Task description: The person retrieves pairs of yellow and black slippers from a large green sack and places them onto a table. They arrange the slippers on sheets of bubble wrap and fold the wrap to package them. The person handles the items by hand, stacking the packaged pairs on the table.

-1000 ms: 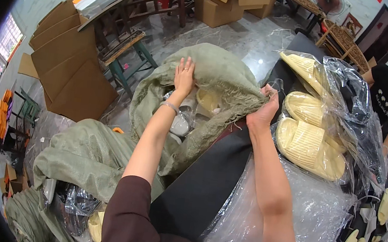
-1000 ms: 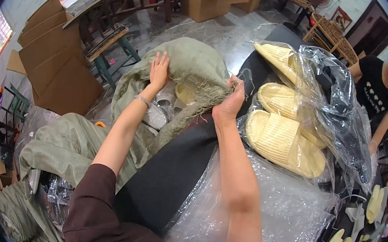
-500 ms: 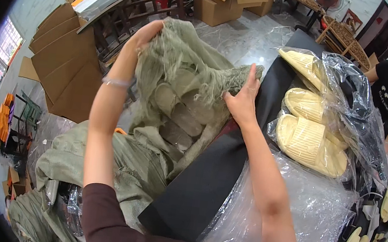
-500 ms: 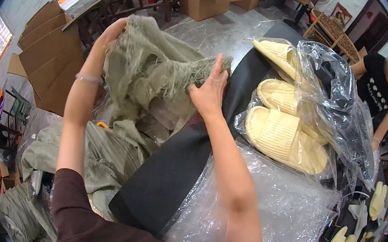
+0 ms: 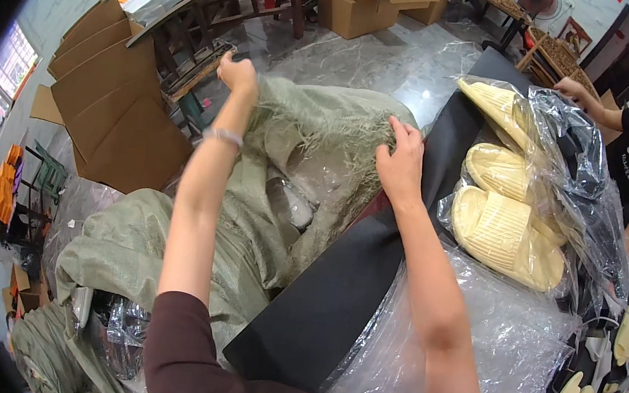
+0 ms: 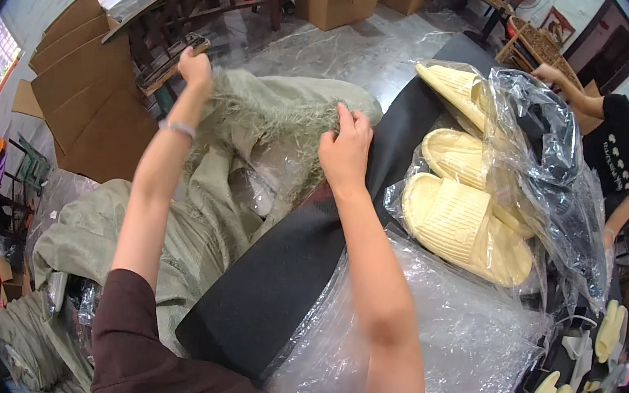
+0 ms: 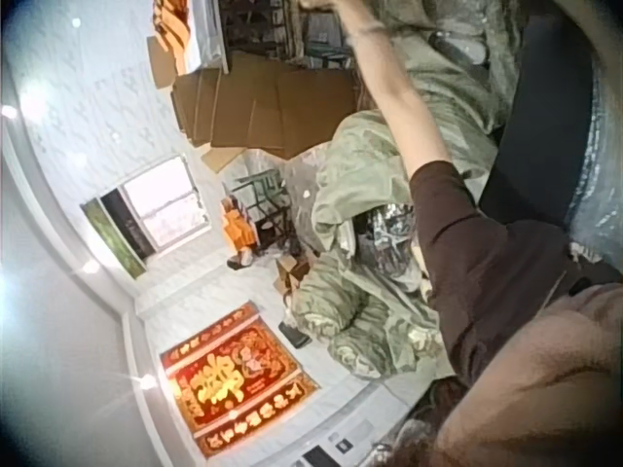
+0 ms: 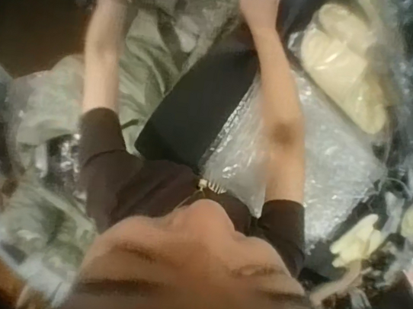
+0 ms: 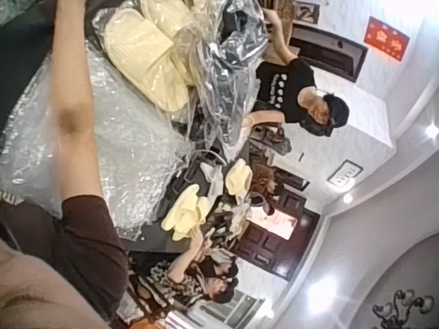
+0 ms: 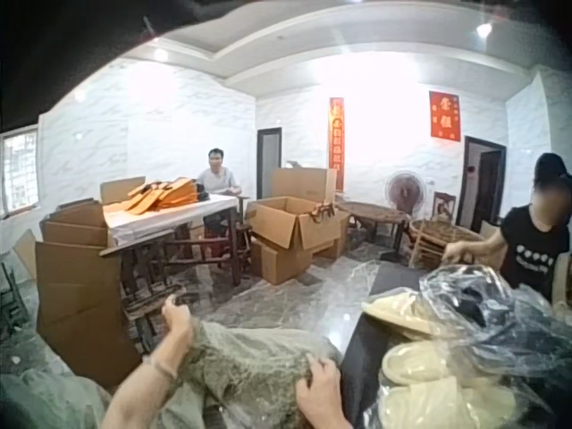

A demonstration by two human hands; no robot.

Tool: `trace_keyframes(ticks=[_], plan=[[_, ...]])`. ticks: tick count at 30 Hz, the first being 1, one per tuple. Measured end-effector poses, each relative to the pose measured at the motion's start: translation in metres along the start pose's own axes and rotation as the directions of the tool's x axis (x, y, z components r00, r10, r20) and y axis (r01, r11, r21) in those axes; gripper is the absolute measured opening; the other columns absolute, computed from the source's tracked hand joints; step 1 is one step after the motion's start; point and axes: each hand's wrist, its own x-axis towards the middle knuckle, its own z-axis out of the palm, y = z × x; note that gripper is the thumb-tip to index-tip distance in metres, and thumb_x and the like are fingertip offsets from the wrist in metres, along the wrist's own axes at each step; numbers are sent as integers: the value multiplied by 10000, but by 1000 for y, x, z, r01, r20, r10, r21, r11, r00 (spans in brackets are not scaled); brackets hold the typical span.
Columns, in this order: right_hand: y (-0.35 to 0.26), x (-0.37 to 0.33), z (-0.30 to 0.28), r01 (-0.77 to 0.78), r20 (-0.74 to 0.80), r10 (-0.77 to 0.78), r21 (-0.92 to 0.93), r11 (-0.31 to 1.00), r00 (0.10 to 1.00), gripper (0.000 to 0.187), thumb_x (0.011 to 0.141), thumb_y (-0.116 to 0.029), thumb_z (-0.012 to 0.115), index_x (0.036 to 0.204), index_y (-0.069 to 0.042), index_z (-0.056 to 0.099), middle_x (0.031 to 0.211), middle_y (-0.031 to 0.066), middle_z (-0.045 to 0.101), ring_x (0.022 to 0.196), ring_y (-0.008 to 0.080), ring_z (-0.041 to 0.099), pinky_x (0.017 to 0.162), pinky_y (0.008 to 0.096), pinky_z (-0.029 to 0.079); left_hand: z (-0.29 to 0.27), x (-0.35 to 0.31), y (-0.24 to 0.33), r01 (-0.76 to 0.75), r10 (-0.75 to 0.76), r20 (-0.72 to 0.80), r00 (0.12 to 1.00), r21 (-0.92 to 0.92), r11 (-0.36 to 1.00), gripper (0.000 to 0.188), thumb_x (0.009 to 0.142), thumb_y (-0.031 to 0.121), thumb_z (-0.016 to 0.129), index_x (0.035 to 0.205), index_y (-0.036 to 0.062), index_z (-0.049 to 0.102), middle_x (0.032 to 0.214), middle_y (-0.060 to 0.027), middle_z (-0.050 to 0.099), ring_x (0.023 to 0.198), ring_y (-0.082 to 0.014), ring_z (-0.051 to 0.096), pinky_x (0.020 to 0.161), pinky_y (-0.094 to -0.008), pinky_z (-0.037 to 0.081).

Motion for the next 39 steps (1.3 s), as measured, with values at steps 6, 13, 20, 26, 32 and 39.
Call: trace_keyframes(ticks=[6,13,20,26,32,39], plan=[[-12,-2,-6,85,10,-85,4,996,996,413,677,3,544,1084,-41,595,1217,214,465,1107,368,454,969,436,358,-66,-191,-61,-813,895,440,-76,-547,200,81,711,96,553,784,87,586,838,-88,595,812,-290,572,723,-406,457],[-13,1,-7,-99,108,76,233,967,991,249,721,30,496,907,-31,650,943,133,597,866,300,590,782,365,470,-36,-259,-191,-293,-171,858,484,343,893,191,805,213,597,858,29,607,829,-143,629,784,-306,640,670,-372,523],[-5,1,-4,16,51,-26,190,982,998,192,787,-14,511,898,-49,664,885,142,625,794,285,610,713,354,483,11,-292,-215,749,-769,623,144,439,496,397,729,228,759,990,-29,606,926,-198,617,876,-318,616,696,-461,502],[-7,-1,-2,-53,89,33,238,970,995,192,788,-49,499,894,-44,658,916,149,630,855,310,611,761,375,484,27,-296,-199,369,-554,445,704,437,820,421,725,189,753,1061,-6,590,983,-209,590,956,-339,576,862,-502,457],[-4,-2,0,-100,106,78,221,970,991,165,798,-66,495,848,-64,653,885,123,624,845,302,609,736,394,486,29,-274,-206,801,-646,663,378,116,588,394,751,192,724,1067,5,581,964,-194,595,921,-323,584,852,-495,468],[-15,-2,-2,-92,59,78,304,948,995,164,793,-54,494,813,-55,657,874,113,640,825,288,622,730,391,495,2,-223,-223,981,-508,855,101,1,196,362,782,196,689,1073,17,570,942,-176,599,880,-305,594,839,-487,481]])
